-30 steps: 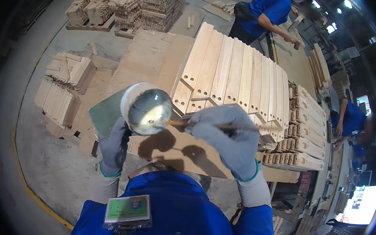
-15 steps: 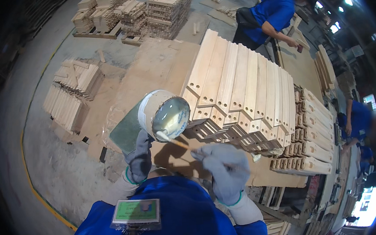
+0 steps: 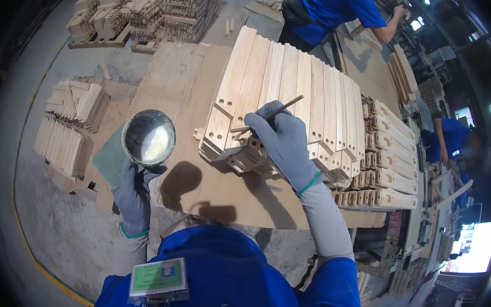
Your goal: The person applies a white adhesive to the holes and edges of stacked wooden chair parts using a small brush and a container. The person repeatedly dips the brush into the container and applies the adhesive to multiple pieces on the workbench.
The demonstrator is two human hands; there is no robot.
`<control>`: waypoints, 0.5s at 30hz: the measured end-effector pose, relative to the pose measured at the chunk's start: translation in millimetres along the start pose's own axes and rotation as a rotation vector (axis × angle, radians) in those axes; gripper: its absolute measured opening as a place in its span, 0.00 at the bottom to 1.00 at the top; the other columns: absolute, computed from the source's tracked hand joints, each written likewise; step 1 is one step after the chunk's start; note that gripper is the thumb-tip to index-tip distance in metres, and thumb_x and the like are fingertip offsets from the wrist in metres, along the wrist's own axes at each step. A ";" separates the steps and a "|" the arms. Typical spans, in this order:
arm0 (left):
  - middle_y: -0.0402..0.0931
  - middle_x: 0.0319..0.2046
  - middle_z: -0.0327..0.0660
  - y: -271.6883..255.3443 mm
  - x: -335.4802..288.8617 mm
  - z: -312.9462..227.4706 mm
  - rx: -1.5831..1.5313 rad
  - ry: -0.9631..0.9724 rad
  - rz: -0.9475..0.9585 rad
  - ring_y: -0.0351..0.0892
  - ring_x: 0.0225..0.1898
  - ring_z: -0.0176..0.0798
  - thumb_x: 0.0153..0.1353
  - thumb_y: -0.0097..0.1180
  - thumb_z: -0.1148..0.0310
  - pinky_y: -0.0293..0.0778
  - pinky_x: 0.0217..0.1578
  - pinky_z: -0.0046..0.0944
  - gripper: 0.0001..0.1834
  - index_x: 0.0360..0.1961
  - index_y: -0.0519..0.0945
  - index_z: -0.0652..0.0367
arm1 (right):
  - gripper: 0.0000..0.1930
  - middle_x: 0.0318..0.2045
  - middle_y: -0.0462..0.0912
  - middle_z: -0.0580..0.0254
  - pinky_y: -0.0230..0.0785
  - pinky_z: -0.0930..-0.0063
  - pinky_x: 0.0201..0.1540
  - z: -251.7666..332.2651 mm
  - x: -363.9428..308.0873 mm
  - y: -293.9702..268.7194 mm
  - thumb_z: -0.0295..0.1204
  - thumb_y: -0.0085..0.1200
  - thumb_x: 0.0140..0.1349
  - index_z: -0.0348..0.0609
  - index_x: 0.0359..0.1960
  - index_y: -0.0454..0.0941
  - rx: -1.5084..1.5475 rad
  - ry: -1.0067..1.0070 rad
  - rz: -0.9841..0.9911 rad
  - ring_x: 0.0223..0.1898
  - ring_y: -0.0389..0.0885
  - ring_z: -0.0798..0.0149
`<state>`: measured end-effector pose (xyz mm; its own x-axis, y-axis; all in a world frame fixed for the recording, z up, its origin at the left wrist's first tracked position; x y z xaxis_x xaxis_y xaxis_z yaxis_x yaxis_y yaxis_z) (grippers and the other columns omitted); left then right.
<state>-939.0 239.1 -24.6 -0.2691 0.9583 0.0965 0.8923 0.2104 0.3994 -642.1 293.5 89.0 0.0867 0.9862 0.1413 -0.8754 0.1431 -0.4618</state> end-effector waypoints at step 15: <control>0.72 0.46 0.49 6.8 0.2 0.9 -0.080 -0.040 0.021 0.79 0.38 0.43 0.67 0.35 0.72 0.81 0.37 0.39 0.18 0.54 0.65 0.72 | 0.17 0.24 0.77 0.58 0.64 0.74 0.24 -9.6 5.1 1.0 0.32 0.56 0.56 0.29 0.18 0.72 -0.151 -0.087 0.073 0.21 0.74 0.67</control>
<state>-932.6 240.9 -22.7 -0.2350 0.9695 0.0698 0.8651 0.1759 0.4698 -638.0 299.5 80.9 -0.0215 0.9844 0.1749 -0.7959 0.0890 -0.5989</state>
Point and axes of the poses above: each hand's wrist, its own x-axis towards the middle knuckle, its own y-axis out of the palm, z = x × y, the point moved 9 cm from there along x, towards the middle knuckle
